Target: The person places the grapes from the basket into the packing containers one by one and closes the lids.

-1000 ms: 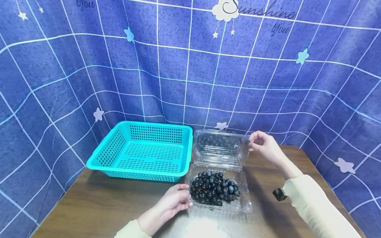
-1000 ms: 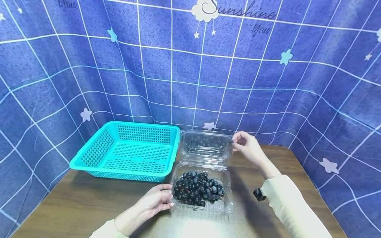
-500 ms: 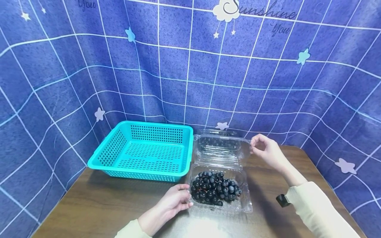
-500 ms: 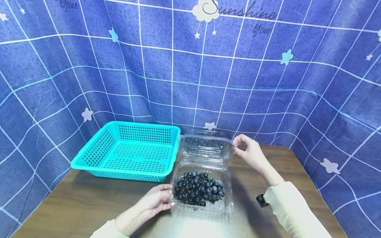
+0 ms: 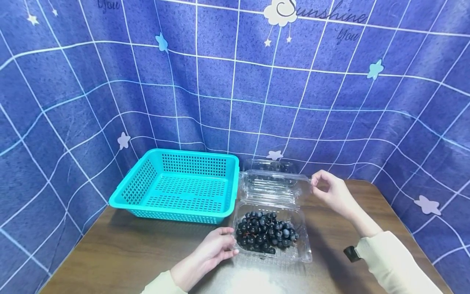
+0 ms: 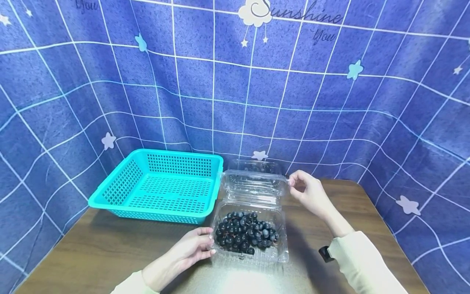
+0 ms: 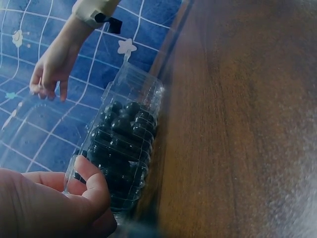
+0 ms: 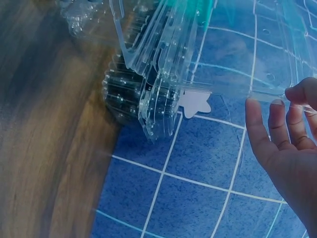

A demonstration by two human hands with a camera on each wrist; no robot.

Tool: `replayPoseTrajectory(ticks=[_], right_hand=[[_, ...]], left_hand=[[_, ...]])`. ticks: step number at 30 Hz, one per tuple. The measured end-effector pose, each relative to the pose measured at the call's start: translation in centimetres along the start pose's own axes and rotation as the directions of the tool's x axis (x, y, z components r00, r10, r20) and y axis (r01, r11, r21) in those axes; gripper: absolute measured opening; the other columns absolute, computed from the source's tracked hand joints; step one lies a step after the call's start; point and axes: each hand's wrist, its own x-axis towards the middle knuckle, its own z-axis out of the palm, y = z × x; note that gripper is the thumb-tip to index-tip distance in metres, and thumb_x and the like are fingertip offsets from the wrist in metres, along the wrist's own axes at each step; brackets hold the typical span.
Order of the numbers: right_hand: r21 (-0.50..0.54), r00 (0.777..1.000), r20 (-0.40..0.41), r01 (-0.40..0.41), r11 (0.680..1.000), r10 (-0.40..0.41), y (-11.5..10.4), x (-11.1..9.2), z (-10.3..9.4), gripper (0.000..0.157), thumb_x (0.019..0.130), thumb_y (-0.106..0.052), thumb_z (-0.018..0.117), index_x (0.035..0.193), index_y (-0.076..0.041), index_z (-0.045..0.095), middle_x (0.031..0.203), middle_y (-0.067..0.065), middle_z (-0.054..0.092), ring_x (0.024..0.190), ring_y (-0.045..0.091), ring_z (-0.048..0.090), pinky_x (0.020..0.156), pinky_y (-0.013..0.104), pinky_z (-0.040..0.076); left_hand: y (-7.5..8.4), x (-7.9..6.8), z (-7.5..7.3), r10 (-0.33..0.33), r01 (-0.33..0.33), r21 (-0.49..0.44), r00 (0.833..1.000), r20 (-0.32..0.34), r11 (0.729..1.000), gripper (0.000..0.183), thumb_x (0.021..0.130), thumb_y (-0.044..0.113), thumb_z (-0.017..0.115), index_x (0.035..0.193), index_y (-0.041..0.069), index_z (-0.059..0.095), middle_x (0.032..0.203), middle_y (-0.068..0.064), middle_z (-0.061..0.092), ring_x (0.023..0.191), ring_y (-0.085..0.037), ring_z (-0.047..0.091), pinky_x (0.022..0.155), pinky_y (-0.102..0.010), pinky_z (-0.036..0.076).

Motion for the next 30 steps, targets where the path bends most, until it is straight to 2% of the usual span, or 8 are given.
replayPoseTrajectory(ticks=[3, 7, 14, 22, 30], right_hand=[[-0.005, 1.000, -0.008, 0.023, 1.000, -0.023, 0.0, -0.2, 0.0, 0.025, 0.067, 0.022, 0.064, 0.079, 0.002, 0.054, 0.083, 0.014, 0.061, 0.081, 0.001, 0.057, 0.075, 0.009, 0.047], [0.008, 0.999, -0.011, 0.043, 0.999, -0.043, 0.1, -0.4, 0.0, 0.026, 0.066, 0.024, 0.064, 0.079, 0.003, 0.054, 0.081, 0.012, 0.059, 0.079, 0.002, 0.058, 0.075, 0.012, 0.049], [0.009, 0.995, -0.018, 0.095, 0.995, -0.095, -0.1, -0.9, -0.1, 0.032, 0.063, 0.027, 0.062, 0.079, 0.000, 0.054, 0.080, 0.009, 0.058, 0.079, 0.010, 0.057, 0.078, 0.007, 0.046], [0.028, 0.993, -0.030, 0.111, 0.993, -0.111, -0.5, -1.7, 0.1, 0.034, 0.061, 0.028, 0.061, 0.078, -0.001, 0.054, 0.080, 0.009, 0.056, 0.078, 0.007, 0.055, 0.075, 0.009, 0.048], [0.050, 0.983, -0.014, 0.183, 0.982, -0.182, 2.1, -2.9, 0.9, 0.038, 0.061, 0.028, 0.062, 0.082, -0.004, 0.055, 0.084, 0.007, 0.057, 0.082, 0.006, 0.055, 0.077, 0.010, 0.049]], left_hand=[[0.0, 0.0, 0.0, 0.001, -0.001, -0.003, 1.000, 0.001, 1.000, 0.055, 0.081, -0.007, 0.049, 0.131, -0.012, 0.026, 0.081, -0.002, 0.041, 0.068, -0.010, 0.044, 0.071, -0.029, 0.051], [0.1, 0.0, -0.1, -0.002, 0.002, -0.006, 1.000, 0.005, 1.000, 0.056, 0.081, -0.007, 0.049, 0.131, -0.011, 0.026, 0.078, -0.001, 0.040, 0.067, -0.009, 0.044, 0.071, -0.028, 0.051], [0.1, -0.1, -0.1, -0.006, 0.006, -0.013, 1.000, -0.007, 1.000, 0.056, 0.081, -0.007, 0.049, 0.132, -0.012, 0.026, 0.084, -0.003, 0.041, 0.068, -0.010, 0.043, 0.070, -0.028, 0.051], [0.1, -0.1, -0.1, -0.010, 0.010, -0.030, 1.000, -0.014, 0.999, 0.048, 0.081, -0.006, 0.049, 0.125, -0.010, 0.031, 0.084, -0.004, 0.043, 0.071, -0.011, 0.047, 0.070, -0.028, 0.050], [0.3, -0.2, -0.1, -0.015, 0.015, -0.043, 1.000, -0.006, 0.999, 0.042, 0.084, -0.005, 0.047, 0.123, -0.008, 0.031, 0.081, -0.002, 0.044, 0.070, -0.011, 0.047, 0.070, -0.028, 0.050]])
